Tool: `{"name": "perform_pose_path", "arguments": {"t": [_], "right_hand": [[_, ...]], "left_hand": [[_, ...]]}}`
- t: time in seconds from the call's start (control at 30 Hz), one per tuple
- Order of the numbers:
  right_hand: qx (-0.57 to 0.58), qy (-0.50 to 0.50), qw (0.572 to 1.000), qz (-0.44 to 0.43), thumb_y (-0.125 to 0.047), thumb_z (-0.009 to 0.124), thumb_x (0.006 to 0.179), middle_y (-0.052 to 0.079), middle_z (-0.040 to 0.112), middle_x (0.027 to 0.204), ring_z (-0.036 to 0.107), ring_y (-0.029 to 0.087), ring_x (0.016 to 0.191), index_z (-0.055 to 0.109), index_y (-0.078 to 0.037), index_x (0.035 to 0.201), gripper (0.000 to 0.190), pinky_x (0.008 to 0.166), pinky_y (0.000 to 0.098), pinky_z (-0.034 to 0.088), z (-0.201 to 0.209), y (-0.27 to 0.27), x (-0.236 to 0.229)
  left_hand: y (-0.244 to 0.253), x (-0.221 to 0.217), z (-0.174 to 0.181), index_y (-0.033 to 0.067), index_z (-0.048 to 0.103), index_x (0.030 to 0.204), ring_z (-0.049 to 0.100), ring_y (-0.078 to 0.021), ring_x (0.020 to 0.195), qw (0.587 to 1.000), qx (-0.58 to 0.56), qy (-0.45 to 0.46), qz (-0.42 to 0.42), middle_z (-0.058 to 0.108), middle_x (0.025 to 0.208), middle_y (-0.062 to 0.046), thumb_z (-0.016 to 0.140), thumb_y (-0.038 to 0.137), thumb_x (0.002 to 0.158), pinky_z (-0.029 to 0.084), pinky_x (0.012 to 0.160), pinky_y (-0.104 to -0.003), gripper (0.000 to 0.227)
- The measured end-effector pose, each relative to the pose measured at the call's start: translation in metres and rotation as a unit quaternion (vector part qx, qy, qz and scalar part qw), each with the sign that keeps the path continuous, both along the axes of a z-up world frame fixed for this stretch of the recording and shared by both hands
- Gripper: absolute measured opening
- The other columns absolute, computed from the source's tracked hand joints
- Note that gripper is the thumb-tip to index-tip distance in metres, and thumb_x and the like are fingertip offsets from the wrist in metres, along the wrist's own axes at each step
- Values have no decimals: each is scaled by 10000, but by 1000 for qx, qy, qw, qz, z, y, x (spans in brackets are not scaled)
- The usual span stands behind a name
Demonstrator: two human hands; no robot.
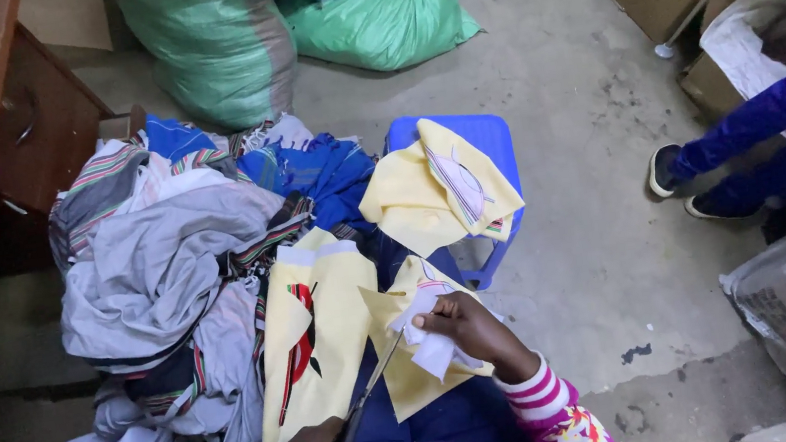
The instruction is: The person sits on a low stool and uses scissors to cut a piece of yellow fabric that has a paper pattern placed on top of it. They carefully trim the fabric around the pattern's edges, then remove the paper to reveal the cut shape.
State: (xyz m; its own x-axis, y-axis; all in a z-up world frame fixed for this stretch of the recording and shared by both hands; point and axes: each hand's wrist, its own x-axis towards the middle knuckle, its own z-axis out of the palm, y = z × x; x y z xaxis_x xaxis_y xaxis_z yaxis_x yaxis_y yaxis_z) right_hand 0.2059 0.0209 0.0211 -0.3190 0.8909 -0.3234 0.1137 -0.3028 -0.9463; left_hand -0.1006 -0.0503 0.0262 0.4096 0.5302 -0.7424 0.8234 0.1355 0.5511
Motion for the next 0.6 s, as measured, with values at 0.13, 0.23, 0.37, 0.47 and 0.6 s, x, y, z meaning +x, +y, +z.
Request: {"name": "perform_pose_path", "arguments": {"t": [0.13,0.23,0.37,0.47,0.6], "right_hand": [[9,-1,999,51,-254,719,1013,-15,781,789,616,84,595,853,-80,997,220,545,246,393,-6,-2,6],[11,-26,996,87,-265,710,1025,-32,765,737,598,64,573,863,-92,976,236,541,238,387,-6,-4,3],[33,-29,995,85,-246,716,1047,-64,604,582,439,44,488,795,-119,833,262,501,261,274,-13,-8,-2],[17,-25,996,86,-233,705,1031,-30,768,759,628,85,595,837,-100,979,194,542,254,404,-18,-7,1],[-4,-51,995,90,-284,706,1028,-28,753,713,614,95,547,837,-121,946,225,508,253,376,-7,-8,0]], "left_hand": [[2,1,-1,206,639,1233,733,-234,1149,999,-31,20,-27,745,1289,-67,601,427,924,524,916,-395,382],[-1,6,-30,196,636,1196,736,-294,1130,1000,12,3,-1,752,1231,-102,612,503,942,534,893,-423,400],[-6,8,-72,139,501,1471,707,-402,1202,989,129,-47,61,736,1277,-204,580,333,979,560,983,-456,535],[-9,7,-87,130,591,1275,723,-445,1046,982,180,-49,38,735,1134,-188,581,330,985,547,837,-530,352],[-14,1,-121,126,574,1239,728,-462,867,983,185,-11,20,756,954,-212,575,250,954,527,710,-552,311]]}}
